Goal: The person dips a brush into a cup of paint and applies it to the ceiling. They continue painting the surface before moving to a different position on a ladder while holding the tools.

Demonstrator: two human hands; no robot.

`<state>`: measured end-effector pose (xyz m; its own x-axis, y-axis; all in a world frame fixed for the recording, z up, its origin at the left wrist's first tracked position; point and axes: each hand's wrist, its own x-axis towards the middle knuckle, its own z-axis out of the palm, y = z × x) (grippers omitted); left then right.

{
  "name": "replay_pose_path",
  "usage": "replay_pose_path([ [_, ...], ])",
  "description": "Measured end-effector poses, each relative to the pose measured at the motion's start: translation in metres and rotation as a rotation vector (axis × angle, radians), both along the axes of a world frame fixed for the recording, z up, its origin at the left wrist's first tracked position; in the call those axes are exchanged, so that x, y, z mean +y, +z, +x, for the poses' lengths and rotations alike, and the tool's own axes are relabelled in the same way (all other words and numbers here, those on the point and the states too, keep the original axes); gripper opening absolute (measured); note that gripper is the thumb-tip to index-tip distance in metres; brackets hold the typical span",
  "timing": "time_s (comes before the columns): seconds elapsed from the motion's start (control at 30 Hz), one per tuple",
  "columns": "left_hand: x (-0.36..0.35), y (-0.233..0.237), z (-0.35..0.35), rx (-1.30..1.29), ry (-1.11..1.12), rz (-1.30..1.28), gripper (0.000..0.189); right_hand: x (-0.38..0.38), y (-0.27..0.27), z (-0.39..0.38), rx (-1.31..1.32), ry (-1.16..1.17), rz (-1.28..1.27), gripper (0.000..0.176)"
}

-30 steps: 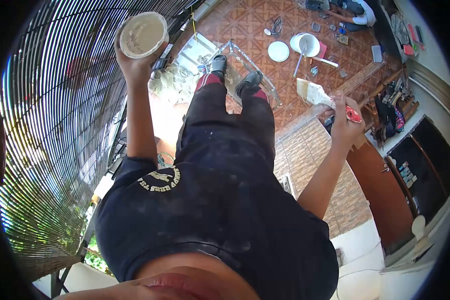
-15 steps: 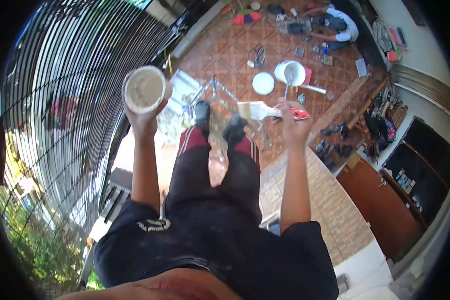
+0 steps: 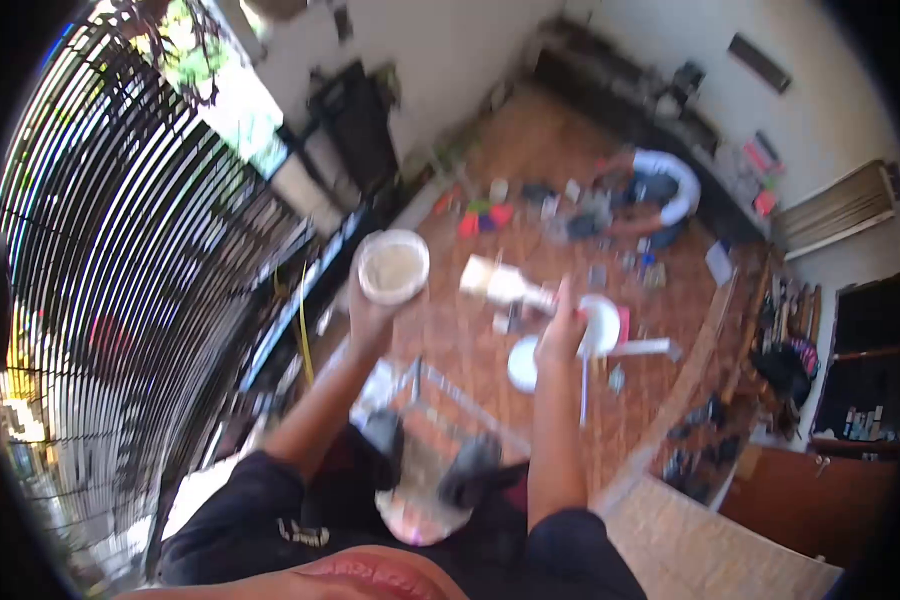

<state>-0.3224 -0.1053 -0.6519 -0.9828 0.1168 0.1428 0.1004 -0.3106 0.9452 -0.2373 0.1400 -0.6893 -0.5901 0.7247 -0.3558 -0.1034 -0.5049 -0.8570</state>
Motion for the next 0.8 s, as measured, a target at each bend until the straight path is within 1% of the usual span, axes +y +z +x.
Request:
replay_pose_path([
  [0.03,0.006,-0.017,0.005,0.016,-0.074,0.020,0.086,0.004,-0.032,0.005,0.003,-0.027,0.040,0.036],
  [0.07,0.010,-0.030,0.010,0.024,-0.151,0.027,0.086,0.003,-0.045,0.011,-0.089,-0.058,0.100,0.038],
  [0.1,0.013,-0.035,0.014,0.045,-0.207,0.003,0.086,0.011,-0.052,0.018,-0.101,0.014,0.070,0.039],
  [0.13,0.012,-0.039,0.020,0.061,-0.256,-0.035,0.086,0.011,-0.044,0.022,-0.155,0.031,0.122,0.041],
  [0.17,0.014,-0.048,0.021,0.046,-0.263,-0.015,0.085,0.020,-0.057,0.019,-0.117,0.048,0.248,0.043],
  [0.2,0.018,-0.053,0.021,0.036,-0.267,0.010,0.085,0.021,-0.050,0.018,-0.091,0.033,0.232,0.042],
  [0.23,0.020,-0.051,0.023,0.054,-0.297,0.035,0.084,0.034,-0.062,0.014,-0.034,0.043,0.258,0.042],
  [0.3,0.022,-0.045,0.026,0.082,-0.357,0.076,0.084,0.042,-0.055,0.005,0.011,-0.019,0.325,0.042],
  [0.33,0.021,-0.045,0.027,0.088,-0.386,0.090,0.086,0.054,-0.067,-0.003,0.037,-0.045,0.303,0.043],
  [0.37,0.018,-0.049,0.027,0.097,-0.380,0.101,0.085,0.047,-0.054,-0.005,0.045,-0.081,0.314,0.043],
  [0.4,0.017,-0.051,0.027,0.103,-0.370,0.113,0.085,0.048,-0.052,-0.007,0.061,-0.100,0.315,0.043],
  [0.43,0.013,-0.042,0.031,0.136,-0.346,0.078,0.083,0.053,-0.064,-0.013,0.136,-0.113,0.304,0.042],
  [0.47,0.010,-0.037,0.031,0.163,-0.336,0.091,0.083,0.055,-0.071,-0.016,0.141,-0.131,0.280,0.041],
  [0.53,0.004,-0.032,0.033,0.114,-0.338,0.020,0.081,0.049,-0.073,-0.017,-0.001,-0.119,0.214,0.040],
  [0.57,0.003,-0.027,0.033,0.087,-0.349,0.034,0.079,0.047,-0.079,-0.021,0.021,-0.106,0.212,0.040],
  [0.63,0.005,-0.047,0.021,0.104,-0.313,0.043,0.078,0.042,-0.090,-0.033,-0.019,-0.118,0.245,0.039],
  [0.67,0.006,-0.057,0.012,0.105,-0.289,0.058,0.078,0.039,-0.092,-0.036,0.019,-0.110,0.218,0.037],
  [0.7,0.002,-0.048,0.015,0.130,-0.285,0.026,0.078,0.033,-0.082,-0.033,0.025,-0.070,0.202,0.036],
  [0.77,0.001,-0.057,0.007,0.118,-0.271,0.036,0.078,0.021,-0.063,-0.029,0.016,-0.016,0.177,0.035],
  [0.8,0.000,-0.065,0.005,0.104,-0.262,0.054,0.078,0.017,-0.059,-0.031,0.014,-0.075,0.133,0.034],
])
